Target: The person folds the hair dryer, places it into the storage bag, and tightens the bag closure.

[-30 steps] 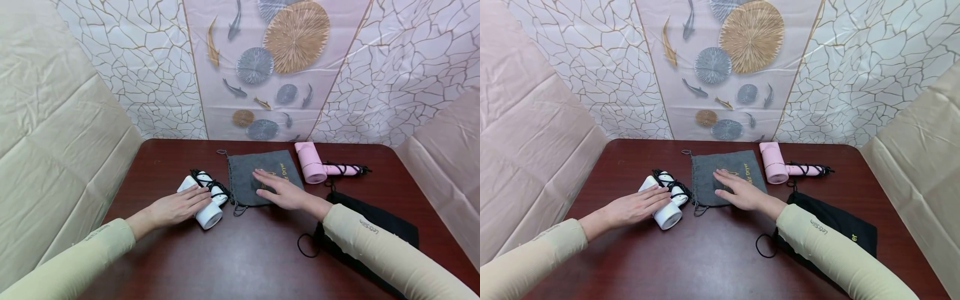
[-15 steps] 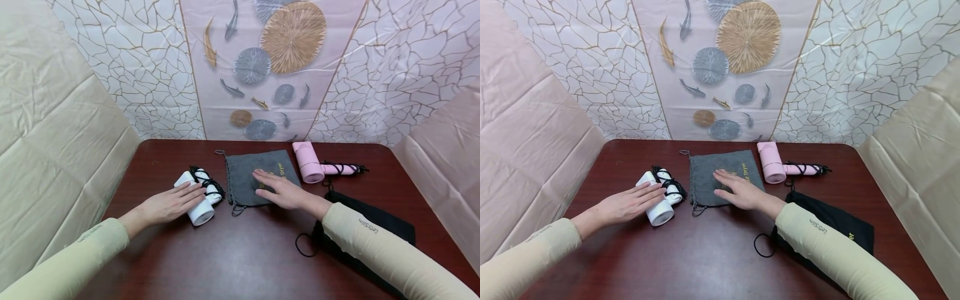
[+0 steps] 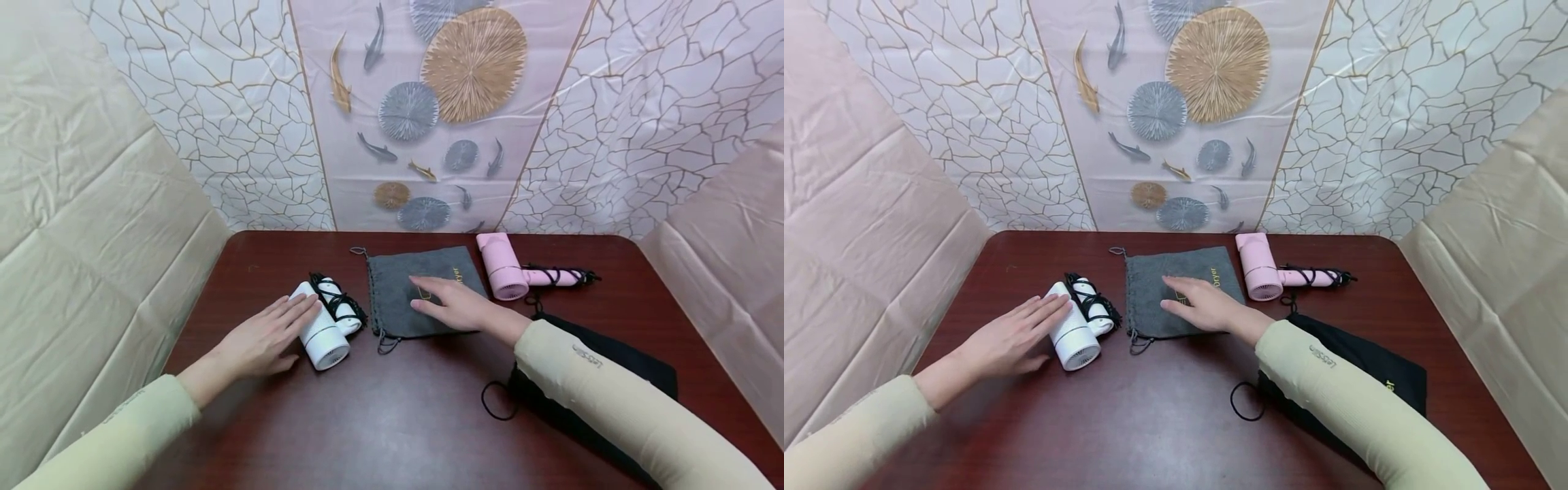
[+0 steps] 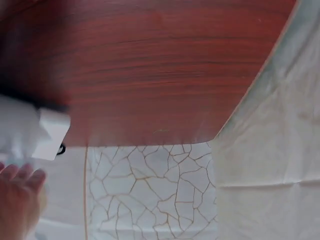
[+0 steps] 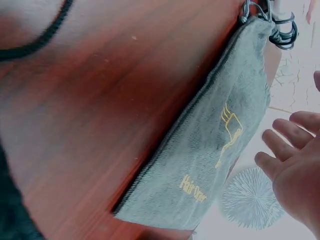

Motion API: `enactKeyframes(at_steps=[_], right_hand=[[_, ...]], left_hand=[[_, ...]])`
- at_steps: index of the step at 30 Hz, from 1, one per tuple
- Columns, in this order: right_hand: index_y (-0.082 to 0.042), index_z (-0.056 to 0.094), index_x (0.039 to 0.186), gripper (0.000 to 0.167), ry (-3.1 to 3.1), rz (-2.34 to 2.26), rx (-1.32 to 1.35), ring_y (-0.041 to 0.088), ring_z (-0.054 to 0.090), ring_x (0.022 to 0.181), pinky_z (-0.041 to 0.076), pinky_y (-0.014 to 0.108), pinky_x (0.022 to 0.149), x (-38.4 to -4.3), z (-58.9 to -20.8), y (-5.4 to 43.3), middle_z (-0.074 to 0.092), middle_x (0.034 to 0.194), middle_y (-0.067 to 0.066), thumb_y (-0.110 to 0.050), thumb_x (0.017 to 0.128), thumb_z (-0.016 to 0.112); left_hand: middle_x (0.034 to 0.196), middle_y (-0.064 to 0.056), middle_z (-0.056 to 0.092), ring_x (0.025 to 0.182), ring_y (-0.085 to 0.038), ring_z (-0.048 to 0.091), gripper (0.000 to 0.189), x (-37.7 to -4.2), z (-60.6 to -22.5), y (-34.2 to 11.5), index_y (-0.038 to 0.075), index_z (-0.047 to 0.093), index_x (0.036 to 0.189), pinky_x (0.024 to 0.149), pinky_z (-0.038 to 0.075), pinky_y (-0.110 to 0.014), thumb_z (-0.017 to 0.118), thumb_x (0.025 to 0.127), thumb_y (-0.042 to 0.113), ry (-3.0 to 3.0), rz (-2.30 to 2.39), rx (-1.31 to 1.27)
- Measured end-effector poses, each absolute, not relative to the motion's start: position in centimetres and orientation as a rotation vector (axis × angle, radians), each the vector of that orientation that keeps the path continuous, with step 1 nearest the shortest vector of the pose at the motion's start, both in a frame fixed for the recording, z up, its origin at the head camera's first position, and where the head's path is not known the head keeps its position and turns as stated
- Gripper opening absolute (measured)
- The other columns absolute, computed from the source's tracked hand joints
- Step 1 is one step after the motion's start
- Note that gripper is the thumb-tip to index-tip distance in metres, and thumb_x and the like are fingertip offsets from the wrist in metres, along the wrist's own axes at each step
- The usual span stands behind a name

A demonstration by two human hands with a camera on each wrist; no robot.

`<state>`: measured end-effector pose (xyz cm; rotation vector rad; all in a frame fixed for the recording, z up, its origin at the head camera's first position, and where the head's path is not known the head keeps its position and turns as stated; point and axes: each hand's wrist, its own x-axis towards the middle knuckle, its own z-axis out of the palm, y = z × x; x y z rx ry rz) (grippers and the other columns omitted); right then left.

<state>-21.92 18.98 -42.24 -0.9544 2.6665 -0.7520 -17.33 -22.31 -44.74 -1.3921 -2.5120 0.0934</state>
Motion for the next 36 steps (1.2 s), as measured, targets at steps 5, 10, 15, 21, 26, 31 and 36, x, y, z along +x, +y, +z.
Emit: enactKeyframes(at_steps=[5,10,15,21,26,31,36], right_hand=[[-0.001,0.050,0.158,0.060,2.663,-0.670,-0.916,0.036,0.050,0.148,0.040,0.056,0.121,-23.2,-42.0,17.9,0.054,0.158,0.020,-0.041,0.113,0.052],[-0.001,0.059,0.150,0.055,2.685,-0.586,-0.926,0.034,0.061,0.138,0.048,0.053,0.115,-24.5,-41.9,16.2,0.063,0.149,0.018,-0.041,0.113,0.052],[-0.002,0.065,0.145,0.053,2.718,-0.483,-0.948,0.032,0.065,0.132,0.051,0.052,0.112,-25.4,-42.1,14.4,0.068,0.143,0.016,-0.042,0.112,0.054],[-0.007,0.069,0.141,0.052,2.776,-0.337,-0.941,0.031,0.067,0.128,0.054,0.051,0.107,-26.2,-42.8,12.8,0.070,0.139,0.014,-0.047,0.111,0.053],[-0.009,0.072,0.136,0.052,2.821,-0.213,-0.918,0.029,0.071,0.116,0.058,0.050,0.099,-26.4,-43.2,11.6,0.075,0.128,0.012,-0.050,0.110,0.054],[-0.014,0.075,0.127,0.051,2.832,-0.068,-0.904,0.026,0.073,0.104,0.058,0.048,0.094,-26.7,-44.0,10.1,0.078,0.113,0.007,-0.055,0.109,0.054],[-0.017,0.076,0.108,0.046,2.837,0.084,-0.890,0.024,0.072,0.090,0.060,0.046,0.087,-26.9,-44.9,8.9,0.075,0.101,0.004,-0.058,0.107,0.055]], left_hand=[[0.154,-0.030,0.053,0.141,-0.043,0.055,0.093,-16.0,-43.6,-21.9,-0.011,0.048,0.153,0.115,0.048,-0.055,0.088,0.082,0.034,-2.686,-0.041,-1.187],[0.149,-0.029,0.057,0.135,-0.043,0.060,0.083,-14.8,-42.8,-21.1,-0.008,0.052,0.151,0.108,0.053,-0.054,0.083,0.086,0.033,-2.817,-0.191,-0.965],[0.142,-0.026,0.062,0.125,-0.043,0.066,0.075,-13.8,-42.3,-20.1,-0.007,0.055,0.148,0.099,0.058,-0.056,0.079,0.090,0.033,-2.835,-0.292,-0.768],[0.141,-0.029,0.063,0.122,-0.046,0.067,0.071,-13.0,-41.8,-18.0,-0.009,0.057,0.145,0.096,0.058,-0.059,0.075,0.097,0.040,-2.847,-0.379,-0.551],[0.140,-0.033,0.062,0.122,-0.049,0.067,0.073,-12.5,-42.1,-16.7,-0.012,0.057,0.143,0.098,0.058,-0.060,0.075,0.098,0.042,-2.860,-0.402,-0.457],[0.140,-0.034,0.062,0.120,-0.050,0.067,0.074,-12.0,-42.4,-15.9,-0.013,0.057,0.143,0.096,0.058,-0.060,0.075,0.098,0.043,-2.863,-0.412,-0.406],[0.140,-0.034,0.061,0.120,-0.050,0.067,0.075,-11.8,-42.8,-15.8,-0.013,0.057,0.143,0.095,0.058,-0.061,0.076,0.097,0.042,-2.856,-0.406,-0.390]])
